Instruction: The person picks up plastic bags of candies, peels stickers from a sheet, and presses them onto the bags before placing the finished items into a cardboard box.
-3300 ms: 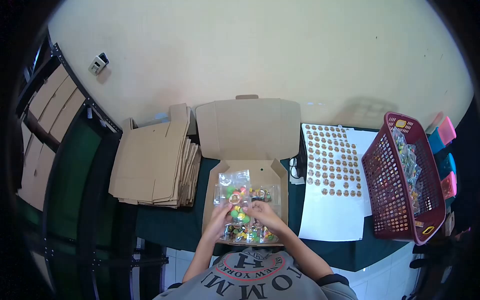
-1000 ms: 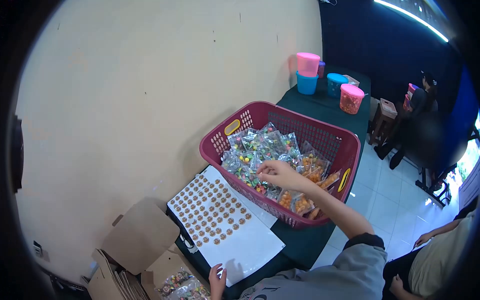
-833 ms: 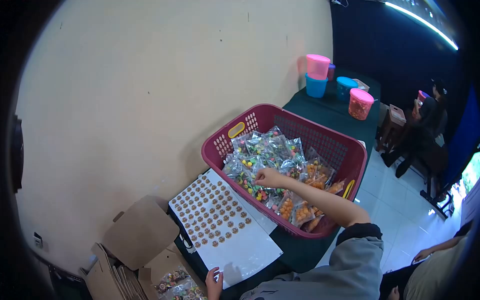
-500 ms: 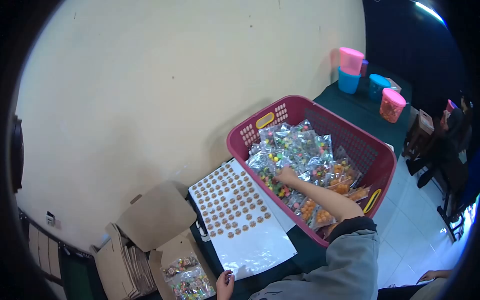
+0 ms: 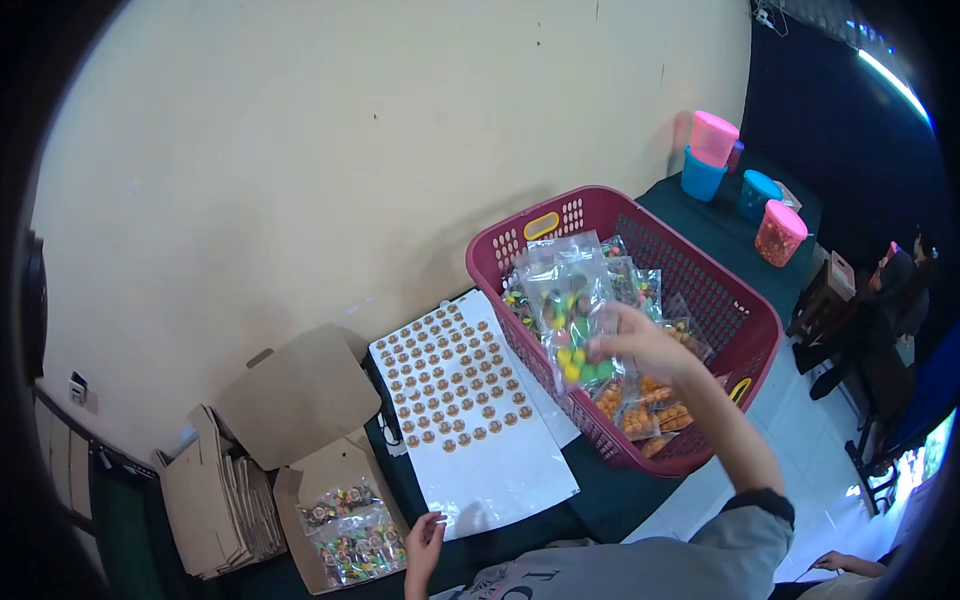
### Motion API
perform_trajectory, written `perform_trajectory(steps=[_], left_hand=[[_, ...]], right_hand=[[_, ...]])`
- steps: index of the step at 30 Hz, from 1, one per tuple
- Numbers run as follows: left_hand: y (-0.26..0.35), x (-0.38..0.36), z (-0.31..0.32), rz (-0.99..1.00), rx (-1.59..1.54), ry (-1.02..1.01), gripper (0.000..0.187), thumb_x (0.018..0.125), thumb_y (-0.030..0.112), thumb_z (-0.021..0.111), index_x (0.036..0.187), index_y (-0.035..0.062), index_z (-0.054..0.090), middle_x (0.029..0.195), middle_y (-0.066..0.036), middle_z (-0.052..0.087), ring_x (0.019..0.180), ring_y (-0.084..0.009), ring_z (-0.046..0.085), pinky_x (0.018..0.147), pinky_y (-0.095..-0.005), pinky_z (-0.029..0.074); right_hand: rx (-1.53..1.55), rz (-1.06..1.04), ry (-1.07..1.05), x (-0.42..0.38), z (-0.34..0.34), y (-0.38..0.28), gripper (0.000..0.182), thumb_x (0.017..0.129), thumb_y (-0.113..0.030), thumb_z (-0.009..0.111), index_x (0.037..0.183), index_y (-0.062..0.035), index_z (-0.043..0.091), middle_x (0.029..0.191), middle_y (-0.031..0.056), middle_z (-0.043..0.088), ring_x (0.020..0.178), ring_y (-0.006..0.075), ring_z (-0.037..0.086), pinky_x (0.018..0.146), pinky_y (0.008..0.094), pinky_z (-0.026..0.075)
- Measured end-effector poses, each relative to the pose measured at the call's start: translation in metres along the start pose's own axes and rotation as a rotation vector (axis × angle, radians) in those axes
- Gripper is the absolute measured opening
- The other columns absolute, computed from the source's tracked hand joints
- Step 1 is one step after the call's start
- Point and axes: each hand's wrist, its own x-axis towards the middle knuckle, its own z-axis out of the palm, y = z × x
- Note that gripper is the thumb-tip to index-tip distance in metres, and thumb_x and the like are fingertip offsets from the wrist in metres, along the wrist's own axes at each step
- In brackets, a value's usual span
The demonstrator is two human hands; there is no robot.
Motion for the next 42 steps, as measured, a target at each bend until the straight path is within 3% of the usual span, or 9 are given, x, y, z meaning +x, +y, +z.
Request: perform_trajectory(steps=[3,11,14,25,28,32,34,39,42], left_hand=[[0.024,0.011,0.003,-0.026,-0.160,-0.158,0.033,0.086,0.013,0.052,0.115,-0.0010,0.044,0.107,-0.013,0.056,0.097,-0.0198,0.055,0.083,-0.0277,0.044],[0.089,0.025,0.025,-0.175,-0.633,-0.448,0.041,0.090,0.024,0.045,0.124,0.0022,0.037,0.115,-0.012,0.049,0.104,-0.0182,0.051,0.088,-0.0274,0.040],[0.085,0.033,0.016,-0.212,-0.444,-0.412,0.045,0.090,0.022,0.046,0.128,0.0025,0.031,0.116,-0.008,0.049,0.098,-0.0143,0.052,0.084,-0.0252,0.041],[0.030,0.020,-0.041,-0.443,-1.364,-0.327,0.035,0.090,0.020,0.045,0.118,0.0008,0.041,0.110,-0.014,0.052,0.102,-0.0235,0.052,0.091,-0.0370,0.040],[0.014,0.014,-0.058,-0.492,-1.379,-0.293,0.032,0.091,0.017,0.039,0.119,0.0011,0.039,0.113,-0.016,0.051,0.104,-0.0272,0.051,0.093,-0.0398,0.039],[0.006,0.007,-0.078,-0.403,-1.544,-0.256,0.033,0.091,0.015,0.037,0.122,0.0020,0.036,0.117,-0.019,0.046,0.111,-0.0308,0.046,0.098,-0.0458,0.034],[0.031,0.000,-0.081,-0.327,-1.450,-0.086,0.033,0.092,0.014,0.036,0.121,0.0002,0.035,0.123,-0.020,0.042,0.117,-0.0312,0.040,0.098,-0.0436,0.034],[0.038,-0.008,-0.086,-0.326,-1.352,-0.148,0.035,0.093,0.013,0.034,0.124,-0.0023,0.029,0.123,-0.023,0.042,0.113,-0.0289,0.044,0.096,-0.0383,0.039],[0.036,-0.011,-0.093,-0.375,-1.255,-0.114,0.036,0.092,0.011,0.035,0.125,0.0000,0.027,0.125,-0.024,0.039,0.117,-0.0298,0.041,0.099,-0.0394,0.035]], right_hand=[[-0.170,0.037,-0.101,-0.051,0.046,-0.010,0.043,0.077,-0.001,0.059,0.117,0.0027,0.045,0.100,0.0079,0.058,0.088,0.0131,0.057,0.079,0.0278,0.046],[0.400,0.400,-0.201,-0.061,0.149,0.173,0.031,0.085,-0.023,0.055,0.105,0.0016,0.052,0.090,0.0046,0.059,0.080,0.0115,0.056,0.075,0.0257,0.045],[0.506,0.548,-0.208,-0.056,0.163,0.189,0.032,0.087,-0.025,0.051,0.106,0.0013,0.052,0.094,0.0054,0.059,0.086,0.0131,0.057,0.081,0.0281,0.045],[0.594,0.674,-0.405,-0.027,0.220,0.221,0.031,0.090,-0.027,0.045,0.104,-0.0007,0.055,0.098,0.0075,0.060,0.095,0.0149,0.055,0.085,0.0303,0.043],[0.305,0.609,-0.517,-0.008,0.228,0.252,0.033,0.089,-0.030,0.046,0.099,-0.0010,0.057,0.093,0.0064,0.061,0.087,0.0135,0.057,0.081,0.0291,0.045],[0.040,0.598,-0.308,0.037,0.227,0.286,0.039,0.084,-0.040,0.052,0.093,-0.0039,0.060,0.080,0.0036,0.061,0.060,0.0097,0.053,0.057,0.0245,0.045],[-0.161,0.435,-0.147,0.069,0.217,0.337,0.032,0.079,-0.033,0.058,0.092,-0.0044,0.061,0.079,0.0060,0.061,0.060,0.0130,0.055,0.056,0.0264,0.046],[-0.973,-0.094,0.142,0.113,0.212,0.366,0.032,0.069,-0.021,0.066,0.093,-0.0005,0.058,0.084,0.0135,0.058,0.077,0.0244,0.055,0.067,0.0347,0.046],[-1.190,-0.120,0.277,0.120,0.222,0.369,0.028,0.069,-0.020,0.064,0.087,-0.0008,0.057,0.087,0.0152,0.055,0.084,0.0300,0.053,0.071,0.0394,0.044]])
